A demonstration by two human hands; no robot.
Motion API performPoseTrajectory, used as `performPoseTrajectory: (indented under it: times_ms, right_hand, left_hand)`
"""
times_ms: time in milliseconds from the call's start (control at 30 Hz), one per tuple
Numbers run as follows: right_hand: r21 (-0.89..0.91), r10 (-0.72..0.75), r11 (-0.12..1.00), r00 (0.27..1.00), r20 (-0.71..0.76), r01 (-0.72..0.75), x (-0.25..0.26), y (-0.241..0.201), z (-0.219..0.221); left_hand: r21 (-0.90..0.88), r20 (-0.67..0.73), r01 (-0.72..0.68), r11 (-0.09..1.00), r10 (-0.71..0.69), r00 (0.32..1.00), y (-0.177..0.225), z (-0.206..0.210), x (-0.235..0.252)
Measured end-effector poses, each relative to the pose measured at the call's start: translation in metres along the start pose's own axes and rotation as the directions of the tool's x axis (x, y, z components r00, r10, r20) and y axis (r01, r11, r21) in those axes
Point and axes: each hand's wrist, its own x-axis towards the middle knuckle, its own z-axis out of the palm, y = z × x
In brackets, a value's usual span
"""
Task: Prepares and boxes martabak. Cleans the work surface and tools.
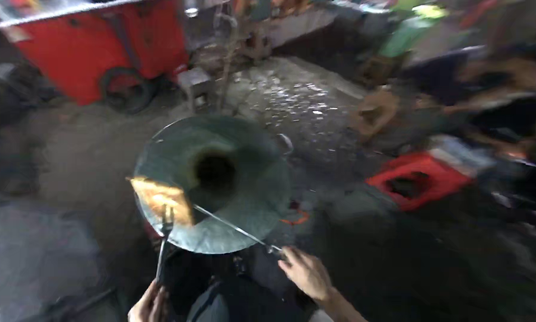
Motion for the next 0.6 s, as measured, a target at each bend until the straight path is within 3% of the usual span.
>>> performPoseTrajectory:
  times_ms: [133,333,433,600]
  right_hand:
    - [-0.052,-0.058,0.997,0.998,-0.016,0.057,0.003,0.0,-0.001]
    - [-0.031,-0.063,0.997,0.996,0.068,0.065,0.008,0.009,-0.011]
    - [0.003,-0.055,0.998,0.984,0.17,0.056,0.025,0.02,-0.023]
    - [0.093,0.008,0.994,0.921,0.39,-0.048,0.062,0.043,-0.031]
  left_hand:
    - [-0.071,-0.103,-0.072,0.995,0.065,0.993,-0.015,0.011,-0.004]
    - [-0.063,-0.105,-0.092,0.994,0.085,0.991,-0.01,0.014,0.0]
    - [-0.037,-0.006,0.036,0.999,-0.036,0.999,0.021,0.001,0.018]
    - [0.204,0.2,0.191,0.96,-0.232,0.952,0.098,-0.02,0.07]
